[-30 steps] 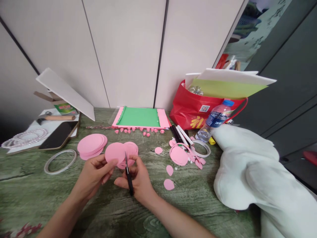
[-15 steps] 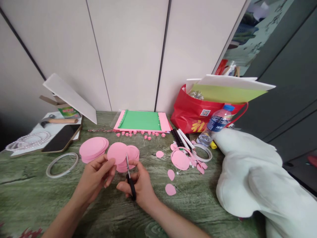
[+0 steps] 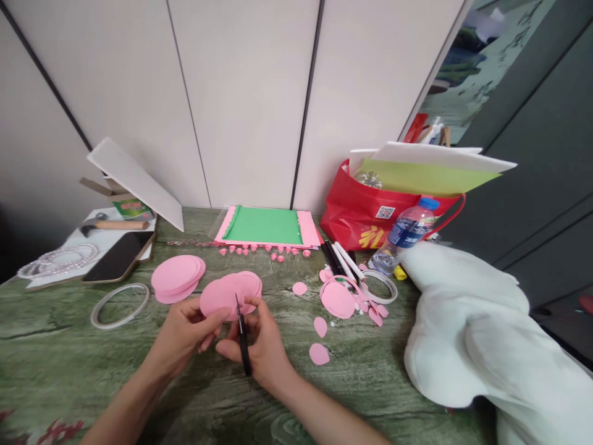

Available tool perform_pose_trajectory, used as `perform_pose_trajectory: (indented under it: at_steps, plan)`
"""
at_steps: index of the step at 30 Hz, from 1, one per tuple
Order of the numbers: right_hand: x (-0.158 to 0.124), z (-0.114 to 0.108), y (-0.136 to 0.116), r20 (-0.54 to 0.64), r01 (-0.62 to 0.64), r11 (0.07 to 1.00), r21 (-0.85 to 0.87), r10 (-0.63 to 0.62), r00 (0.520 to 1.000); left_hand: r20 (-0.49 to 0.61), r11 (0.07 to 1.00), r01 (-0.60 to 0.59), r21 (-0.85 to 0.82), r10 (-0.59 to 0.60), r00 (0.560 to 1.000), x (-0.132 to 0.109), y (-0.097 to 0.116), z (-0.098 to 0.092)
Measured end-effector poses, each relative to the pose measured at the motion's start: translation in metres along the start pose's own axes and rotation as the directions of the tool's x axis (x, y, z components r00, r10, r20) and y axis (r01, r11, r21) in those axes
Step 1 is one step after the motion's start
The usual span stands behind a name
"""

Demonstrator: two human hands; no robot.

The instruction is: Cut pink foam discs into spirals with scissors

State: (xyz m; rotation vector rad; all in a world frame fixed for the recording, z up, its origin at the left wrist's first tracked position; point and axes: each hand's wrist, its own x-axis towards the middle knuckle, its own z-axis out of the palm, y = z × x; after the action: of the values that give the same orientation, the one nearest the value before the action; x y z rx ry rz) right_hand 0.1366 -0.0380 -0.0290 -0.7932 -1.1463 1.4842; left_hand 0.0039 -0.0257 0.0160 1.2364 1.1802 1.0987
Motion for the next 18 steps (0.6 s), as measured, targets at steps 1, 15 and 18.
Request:
perform_pose_trajectory:
  at_steps: [1, 15, 18]
  plan:
    - [0.0, -0.0001, 0.0002, -0.002, 0.0, 1.0, -0.001, 0.0, 1.0, 0.001, 1.0, 0.004, -0.002, -0.004, 1.0, 0.0, -0.0002, 0.0]
    - [0.0008, -0.0032, 0.0002, -0.017, -0.083, 0.996, -0.034, 0.082, 0.996, -0.017, 0.996, 0.004, -0.085, -0.006, 1.0, 0.0004, 0.0059, 0.0013]
    - [0.0003, -0.0026, -0.0006, -0.017, -0.106, 0.994, -0.029, 0.105, 0.994, 0.007, 0.988, 0.003, -0.155, -0.002, 1.0, 0.0003, 0.0075, 0.0025]
